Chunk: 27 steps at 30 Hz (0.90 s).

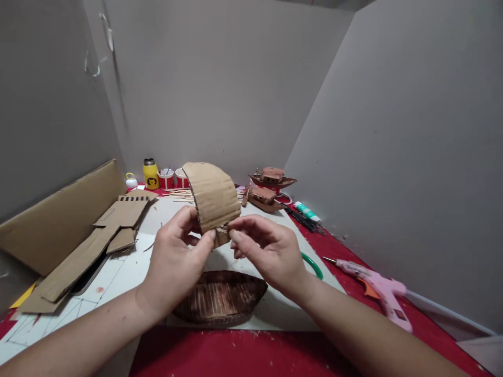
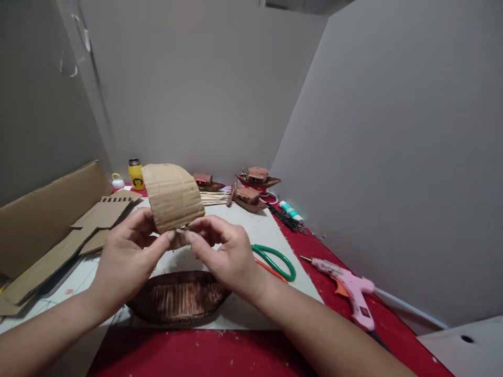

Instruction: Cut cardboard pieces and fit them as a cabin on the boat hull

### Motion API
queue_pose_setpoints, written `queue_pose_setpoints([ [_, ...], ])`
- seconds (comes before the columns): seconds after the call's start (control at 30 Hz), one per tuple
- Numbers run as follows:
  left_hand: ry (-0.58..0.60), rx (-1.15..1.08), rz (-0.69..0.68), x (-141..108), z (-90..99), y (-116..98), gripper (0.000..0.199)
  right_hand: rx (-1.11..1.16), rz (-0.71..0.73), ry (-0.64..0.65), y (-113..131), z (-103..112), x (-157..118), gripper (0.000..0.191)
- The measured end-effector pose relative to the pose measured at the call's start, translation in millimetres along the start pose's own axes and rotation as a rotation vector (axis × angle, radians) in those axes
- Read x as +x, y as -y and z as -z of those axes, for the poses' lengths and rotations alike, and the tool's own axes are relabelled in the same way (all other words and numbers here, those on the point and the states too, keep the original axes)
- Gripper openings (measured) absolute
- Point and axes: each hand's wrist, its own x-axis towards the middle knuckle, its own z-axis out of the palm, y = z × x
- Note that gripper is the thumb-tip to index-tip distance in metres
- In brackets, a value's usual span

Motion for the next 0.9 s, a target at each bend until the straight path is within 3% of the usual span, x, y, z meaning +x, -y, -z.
queue_pose_setpoints([
  [0.17, -0.004, 0.162, -0.080, -4.8, -2.7, 1.4, 0.014, -0.387, 0.272, 0.001, 3.5, 0.1, -2.2, 0.002],
  [0.37, -0.012, 0.328, -0.150, -9.2, -7.0, 8.1, 0.012, -0.692, 0.450, 0.049, -0.1, -2.0, -4.2, 0.012],
  [0.63, -0.039, 0.425, -0.261, -7.1, -9.0, 17.7, 0.015, -0.905, 0.262, 0.072, -1.8, -13.4, -5.0, 0.012],
  [0.77, -0.050, 0.353, -0.221, -2.5, -8.1, 16.7, 0.014, -0.766, 0.165, 0.074, -2.3, -11.4, 1.1, 0.014],
  [0.9, -0.038, 0.343, -0.191, -2.7, -9.3, 18.7, 0.010, -0.662, 0.047, 0.162, -3.9, -7.8, 7.9, 0.021],
])
